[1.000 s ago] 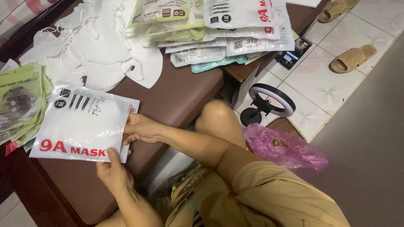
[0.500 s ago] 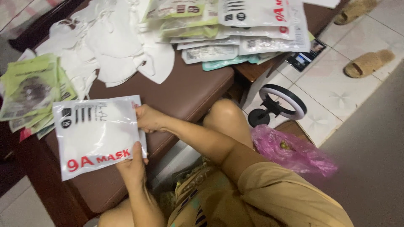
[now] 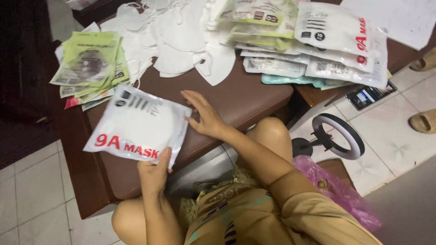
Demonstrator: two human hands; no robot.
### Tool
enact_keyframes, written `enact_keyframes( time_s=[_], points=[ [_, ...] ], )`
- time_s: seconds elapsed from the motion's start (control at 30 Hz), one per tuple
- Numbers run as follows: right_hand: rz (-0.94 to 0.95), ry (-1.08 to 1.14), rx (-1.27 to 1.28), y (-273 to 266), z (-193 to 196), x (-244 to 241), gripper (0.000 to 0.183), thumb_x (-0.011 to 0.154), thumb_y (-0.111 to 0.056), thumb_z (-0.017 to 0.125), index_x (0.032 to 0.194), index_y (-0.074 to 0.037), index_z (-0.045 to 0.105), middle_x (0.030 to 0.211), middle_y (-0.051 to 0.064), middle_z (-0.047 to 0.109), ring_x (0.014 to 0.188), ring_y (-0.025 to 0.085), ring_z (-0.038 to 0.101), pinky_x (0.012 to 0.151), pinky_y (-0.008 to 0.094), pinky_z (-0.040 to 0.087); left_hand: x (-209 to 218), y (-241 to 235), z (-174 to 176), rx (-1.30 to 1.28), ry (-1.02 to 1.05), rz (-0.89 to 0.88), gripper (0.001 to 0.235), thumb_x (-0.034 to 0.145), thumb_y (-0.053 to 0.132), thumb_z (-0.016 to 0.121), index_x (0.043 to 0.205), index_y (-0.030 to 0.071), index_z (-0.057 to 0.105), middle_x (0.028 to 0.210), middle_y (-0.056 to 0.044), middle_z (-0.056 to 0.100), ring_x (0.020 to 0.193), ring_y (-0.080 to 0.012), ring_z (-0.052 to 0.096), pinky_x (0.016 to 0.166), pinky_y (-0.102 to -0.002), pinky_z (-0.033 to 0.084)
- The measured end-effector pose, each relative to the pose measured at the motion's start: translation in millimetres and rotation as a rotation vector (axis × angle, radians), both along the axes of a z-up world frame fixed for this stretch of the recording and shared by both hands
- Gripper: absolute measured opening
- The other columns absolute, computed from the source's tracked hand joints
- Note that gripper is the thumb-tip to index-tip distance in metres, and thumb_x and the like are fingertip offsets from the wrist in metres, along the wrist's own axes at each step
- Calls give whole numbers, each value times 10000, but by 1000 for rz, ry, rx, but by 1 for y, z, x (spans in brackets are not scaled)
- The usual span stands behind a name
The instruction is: Folding white face masks and placing them into individual plastic packaging bags
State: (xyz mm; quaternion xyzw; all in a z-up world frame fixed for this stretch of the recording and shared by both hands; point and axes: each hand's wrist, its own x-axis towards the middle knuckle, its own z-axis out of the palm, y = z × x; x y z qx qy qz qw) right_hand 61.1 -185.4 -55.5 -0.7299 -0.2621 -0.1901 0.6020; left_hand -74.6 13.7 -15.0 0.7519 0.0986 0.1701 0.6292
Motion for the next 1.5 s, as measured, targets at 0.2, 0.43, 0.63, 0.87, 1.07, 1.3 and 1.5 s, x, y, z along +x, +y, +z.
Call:
enact_keyframes(
  time_s=[0.2, 0.43, 0.63, 0.87, 1.07, 1.3, 1.5],
  points=[
    [201, -138, -193, -18, 8, -20, 830, 735, 159, 487, 1544, -18, 432, 1529, 298, 434, 1367, 548, 443, 1136, 628, 382, -8, 4, -3, -292, -6, -33, 248, 885, 139, 798, 723, 31, 645, 453, -88, 570, 298, -107, 516, 308, -220, 405],
    [248, -173, -148, -18, 7, -32, 706, 743, 85, 727, 1412, -104, 603, 1463, 218, 549, 1362, 485, 493, 1134, 575, 387, -24, -4, 29, -656, -29, -160, 167, 871, 64, 757, 767, 19, 634, 417, -89, 517, 261, -104, 474, 283, -215, 371],
    [234, -145, -60, -34, 33, -51, 588, 726, 140, 585, 1255, -76, 726, 1284, 113, 721, 1178, 322, 659, 1022, 406, 521, -31, 21, 16, -459, -289, -24, 316, 969, 329, 695, 999, 22, 627, 704, -60, 626, 525, -81, 572, 504, -189, 469],
    [445, -22, -122, -55, 61, -70, 523, 816, 113, 684, 1237, -196, 712, 1241, 47, 755, 1036, 163, 761, 928, 236, 634, -45, 15, 76, 643, -468, -24, 843, 721, 82, 823, 1462, -81, 455, 1450, -246, 543, 1361, -387, 529, 1212, -467, 402],
    [514, 173, 113, -62, 70, -85, 316, 868, 111, 660, 1142, -31, 726, 1122, 112, 757, 919, 168, 720, 798, 245, 582, -55, 14, 63, 127, -264, -191, 264, 832, -73, 726, 1095, -42, 724, 1131, -185, 746, 935, -213, 725, 817, -243, 583],
    [491, 593, 177, -61, 59, -96, 576, 749, -72, 844, 1269, 40, 623, 1084, 224, 747, 867, 251, 753, 711, 301, 671, -44, 6, 29, -488, -198, -32, 250, 1030, 149, 630, 848, -21, 615, 503, -111, 600, 358, -195, 595, 326, -285, 512],
    [473, 678, 265, -69, 33, -98, 433, 826, -13, 773, 1239, 65, 665, 1090, 169, 770, 876, 179, 736, 765, 271, 631, -23, -16, -8, -610, -13, -128, 108, 966, 40, 626, 966, -35, 547, 585, -101, 583, 412, -186, 546, 390, -288, 463]
  ],
)
